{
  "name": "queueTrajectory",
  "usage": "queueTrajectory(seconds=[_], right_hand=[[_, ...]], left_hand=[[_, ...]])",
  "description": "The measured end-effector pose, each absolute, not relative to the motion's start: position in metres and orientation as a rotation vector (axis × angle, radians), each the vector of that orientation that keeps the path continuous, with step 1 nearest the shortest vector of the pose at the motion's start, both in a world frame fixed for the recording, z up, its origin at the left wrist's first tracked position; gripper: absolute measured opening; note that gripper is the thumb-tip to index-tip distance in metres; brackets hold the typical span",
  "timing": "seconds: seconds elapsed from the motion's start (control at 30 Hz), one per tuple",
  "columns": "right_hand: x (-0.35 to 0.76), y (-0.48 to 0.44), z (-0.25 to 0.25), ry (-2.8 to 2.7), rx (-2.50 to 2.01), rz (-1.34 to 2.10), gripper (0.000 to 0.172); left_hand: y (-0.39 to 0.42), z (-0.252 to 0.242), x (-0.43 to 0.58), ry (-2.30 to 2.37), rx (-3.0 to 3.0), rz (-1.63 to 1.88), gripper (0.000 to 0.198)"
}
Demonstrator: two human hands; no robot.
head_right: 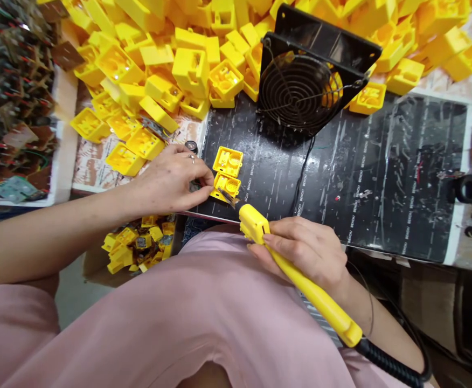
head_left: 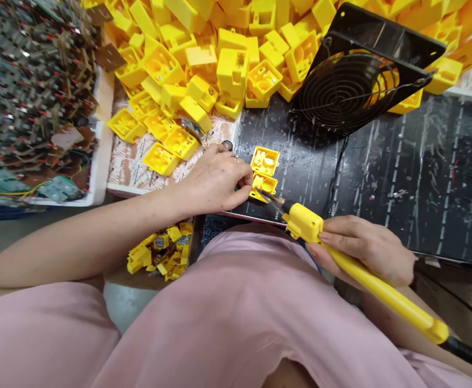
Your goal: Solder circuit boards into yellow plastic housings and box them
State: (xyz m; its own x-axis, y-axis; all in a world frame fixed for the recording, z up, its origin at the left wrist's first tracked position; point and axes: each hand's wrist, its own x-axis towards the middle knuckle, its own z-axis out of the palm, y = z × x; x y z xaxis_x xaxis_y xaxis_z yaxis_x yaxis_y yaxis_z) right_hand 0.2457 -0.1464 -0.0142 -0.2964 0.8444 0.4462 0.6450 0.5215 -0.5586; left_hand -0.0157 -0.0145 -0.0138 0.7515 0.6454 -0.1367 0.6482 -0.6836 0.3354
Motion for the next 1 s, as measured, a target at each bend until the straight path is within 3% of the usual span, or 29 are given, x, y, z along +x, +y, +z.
queueTrajectory(seconds=[0.23,0.47,0.73,0.9,1.0], right_hand=[[0.254,-0.140,-0.007,-2.171,-1.019,0.277,0.024],[0.263,-0.145,-0.016,-2.052,-1.131,0.259,0.011],[0.257,-0.141,-0.015,-1.962,-1.129,0.218,0.027],[0.257,-0.149,-0.024,-1.848,-1.247,0.110,0.060],[0.253,-0.149,-0.021,-1.876,-1.262,0.139,0.058]], left_hand=[[-0.013,-0.014,-0.014,0.936,2.756,0.051,0.029],[-0.012,-0.012,-0.012,0.958,2.740,-0.019,0.027],[-0.008,-0.009,-0.021,1.007,2.655,0.088,0.022],[-0.009,-0.004,-0.048,0.899,2.510,0.367,0.028],[-0.021,-0.011,-0.049,0.822,2.768,0.238,0.028]])
